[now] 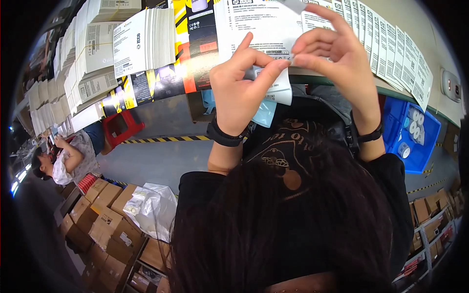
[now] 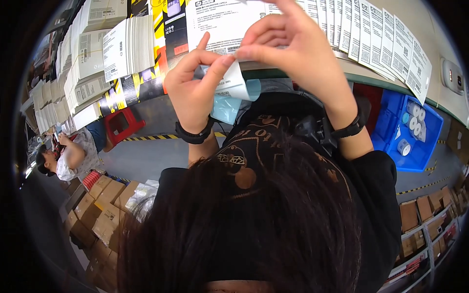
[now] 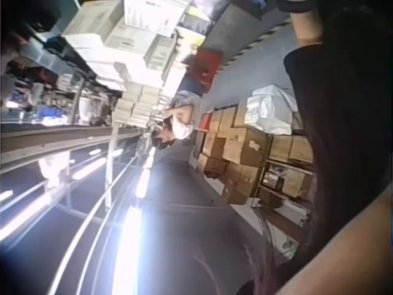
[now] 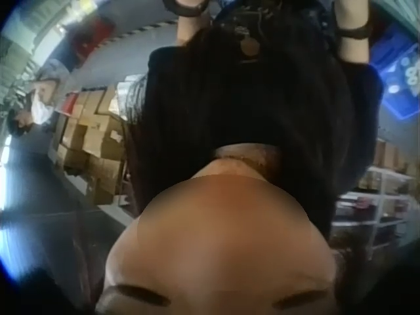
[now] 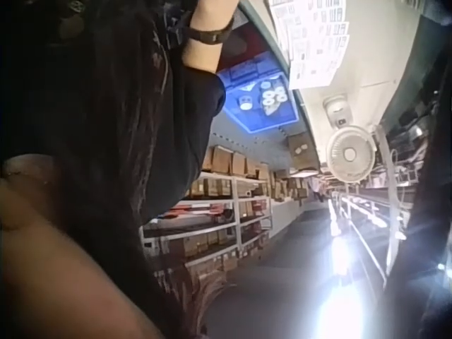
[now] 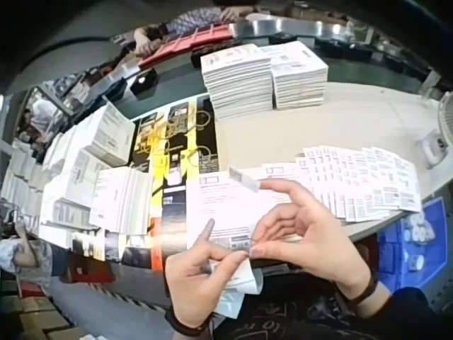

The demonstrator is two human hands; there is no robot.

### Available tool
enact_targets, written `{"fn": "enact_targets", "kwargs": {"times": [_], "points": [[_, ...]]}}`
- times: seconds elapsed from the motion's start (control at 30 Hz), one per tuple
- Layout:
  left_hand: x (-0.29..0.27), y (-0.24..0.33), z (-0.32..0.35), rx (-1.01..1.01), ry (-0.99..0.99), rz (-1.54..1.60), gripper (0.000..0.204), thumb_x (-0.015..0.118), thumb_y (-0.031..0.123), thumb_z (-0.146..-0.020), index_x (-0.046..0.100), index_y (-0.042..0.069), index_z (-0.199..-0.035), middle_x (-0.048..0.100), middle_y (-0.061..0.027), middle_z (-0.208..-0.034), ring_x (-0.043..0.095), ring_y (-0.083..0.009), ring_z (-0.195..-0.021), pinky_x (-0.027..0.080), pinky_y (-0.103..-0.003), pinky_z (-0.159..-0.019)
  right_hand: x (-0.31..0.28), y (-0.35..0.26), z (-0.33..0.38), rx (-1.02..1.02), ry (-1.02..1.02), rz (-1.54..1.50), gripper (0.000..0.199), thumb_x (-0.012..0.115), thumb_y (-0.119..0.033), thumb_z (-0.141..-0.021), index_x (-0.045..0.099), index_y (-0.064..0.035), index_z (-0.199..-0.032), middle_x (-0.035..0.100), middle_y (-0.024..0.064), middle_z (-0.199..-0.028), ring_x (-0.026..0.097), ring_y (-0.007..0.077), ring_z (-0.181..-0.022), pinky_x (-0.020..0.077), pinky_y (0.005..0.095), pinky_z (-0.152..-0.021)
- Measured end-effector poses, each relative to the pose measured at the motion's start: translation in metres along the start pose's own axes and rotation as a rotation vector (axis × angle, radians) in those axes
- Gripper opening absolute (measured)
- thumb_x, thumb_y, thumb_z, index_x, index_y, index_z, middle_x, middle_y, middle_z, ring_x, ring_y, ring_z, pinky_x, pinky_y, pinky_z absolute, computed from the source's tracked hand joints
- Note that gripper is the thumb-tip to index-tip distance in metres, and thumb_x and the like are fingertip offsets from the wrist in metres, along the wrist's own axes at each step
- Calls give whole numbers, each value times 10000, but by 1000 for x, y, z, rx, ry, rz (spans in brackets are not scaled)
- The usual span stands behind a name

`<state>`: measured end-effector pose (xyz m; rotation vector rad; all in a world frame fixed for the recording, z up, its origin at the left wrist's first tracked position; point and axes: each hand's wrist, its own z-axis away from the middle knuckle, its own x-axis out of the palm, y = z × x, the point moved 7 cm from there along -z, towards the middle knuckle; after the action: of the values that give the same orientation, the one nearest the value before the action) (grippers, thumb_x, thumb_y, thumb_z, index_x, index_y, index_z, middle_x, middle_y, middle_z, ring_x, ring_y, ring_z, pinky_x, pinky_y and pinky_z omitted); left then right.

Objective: Applying labels to product boxes and checking label sheets at a manufacturing workstation.

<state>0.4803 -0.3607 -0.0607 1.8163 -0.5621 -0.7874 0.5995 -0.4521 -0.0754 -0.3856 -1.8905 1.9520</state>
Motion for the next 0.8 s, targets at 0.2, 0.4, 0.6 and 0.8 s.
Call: {"fn": "enact_targets", "kwargs": {"times": [0.2,0.4,0.6,0.8], "points": [[-9,5,1,81,107,-19,112,675,46,-723,600,-1,-655,569,-18,-551,475,-99,-466,336,-428,-1004,18,3,-6,29,-98,-56,610,651,17,-737,353,16,-1270,597,87,-832,597,139,-770,484,242,-734],[-10,9,-2,162,111,-92,114,698,83,-710,615,9,-686,582,-22,-578,494,-115,-478,337,-431,-1000,18,8,-1,185,-120,-128,555,599,33,-778,325,-4,-1259,576,62,-838,549,81,-733,443,197,-673],[-12,-8,-1,-133,146,36,170,731,123,-676,610,3,-694,589,-36,-597,511,-150,-483,326,-428,-1006,31,-21,-36,-168,-94,-270,599,668,39,-720,336,0,-1217,592,46,-752,568,81,-708,447,188,-685],[-8,-15,0,-25,-153,-108,133,708,56,-685,618,-35,-720,605,-45,-622,544,-73,-611,245,-390,-1066,-1,-25,-26,-139,156,-132,575,640,74,-724,325,1,-1199,578,50,-749,567,86,-684,456,177,-633]]}}
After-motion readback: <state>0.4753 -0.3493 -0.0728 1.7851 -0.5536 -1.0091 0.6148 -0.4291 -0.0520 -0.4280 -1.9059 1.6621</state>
